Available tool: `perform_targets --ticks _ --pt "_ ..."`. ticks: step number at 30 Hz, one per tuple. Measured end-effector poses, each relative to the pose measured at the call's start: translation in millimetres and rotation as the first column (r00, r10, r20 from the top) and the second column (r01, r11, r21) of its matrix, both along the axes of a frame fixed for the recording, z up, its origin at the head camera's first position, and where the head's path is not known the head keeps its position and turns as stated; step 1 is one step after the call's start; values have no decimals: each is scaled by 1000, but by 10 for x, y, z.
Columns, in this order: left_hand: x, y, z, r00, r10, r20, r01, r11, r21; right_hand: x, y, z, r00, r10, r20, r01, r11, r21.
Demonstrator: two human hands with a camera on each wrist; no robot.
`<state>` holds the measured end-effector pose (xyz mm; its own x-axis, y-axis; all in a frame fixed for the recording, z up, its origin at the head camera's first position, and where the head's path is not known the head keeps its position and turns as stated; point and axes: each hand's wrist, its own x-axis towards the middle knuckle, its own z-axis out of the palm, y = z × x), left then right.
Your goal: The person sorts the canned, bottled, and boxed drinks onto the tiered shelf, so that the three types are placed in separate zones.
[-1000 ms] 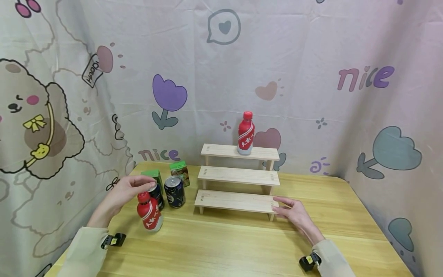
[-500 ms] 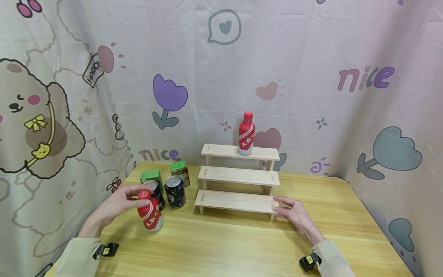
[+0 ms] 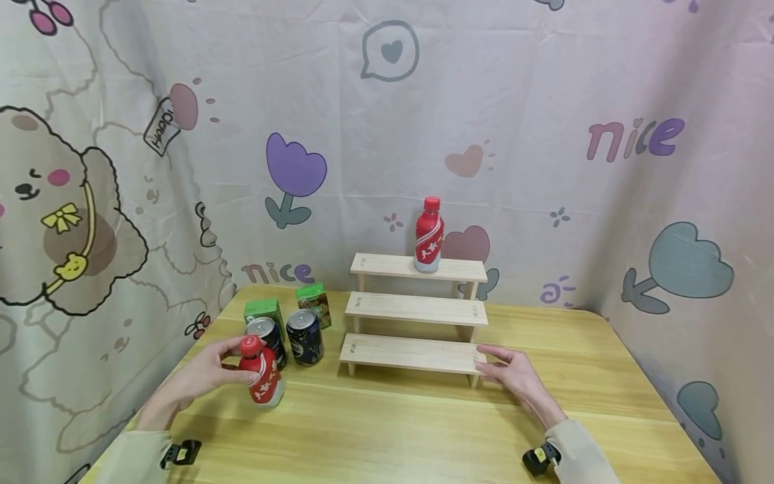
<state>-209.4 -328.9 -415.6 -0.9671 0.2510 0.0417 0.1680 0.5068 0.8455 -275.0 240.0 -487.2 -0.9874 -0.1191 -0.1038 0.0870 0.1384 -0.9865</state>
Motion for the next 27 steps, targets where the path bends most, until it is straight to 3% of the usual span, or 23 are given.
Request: perform_targets --ticks 5,13,20,27 --pt "1 1 -23 999 -29 -22 29 1000 -11 11 -5 22 1000 -12 11 12 999 36" --pt "13 17 -74 999 -14 -39 11 998 -65 9 -9 26 1000 -12 9 11 999 37" --pt "-4 51 -115 999 49 -14 -50 995 -85 7 -5 24 1000 1 14 -1 999 35" --pt "-11 83 -117 988 151 -41 -156 970 -185 6 -12 19 1000 -8 5 8 1000 18"
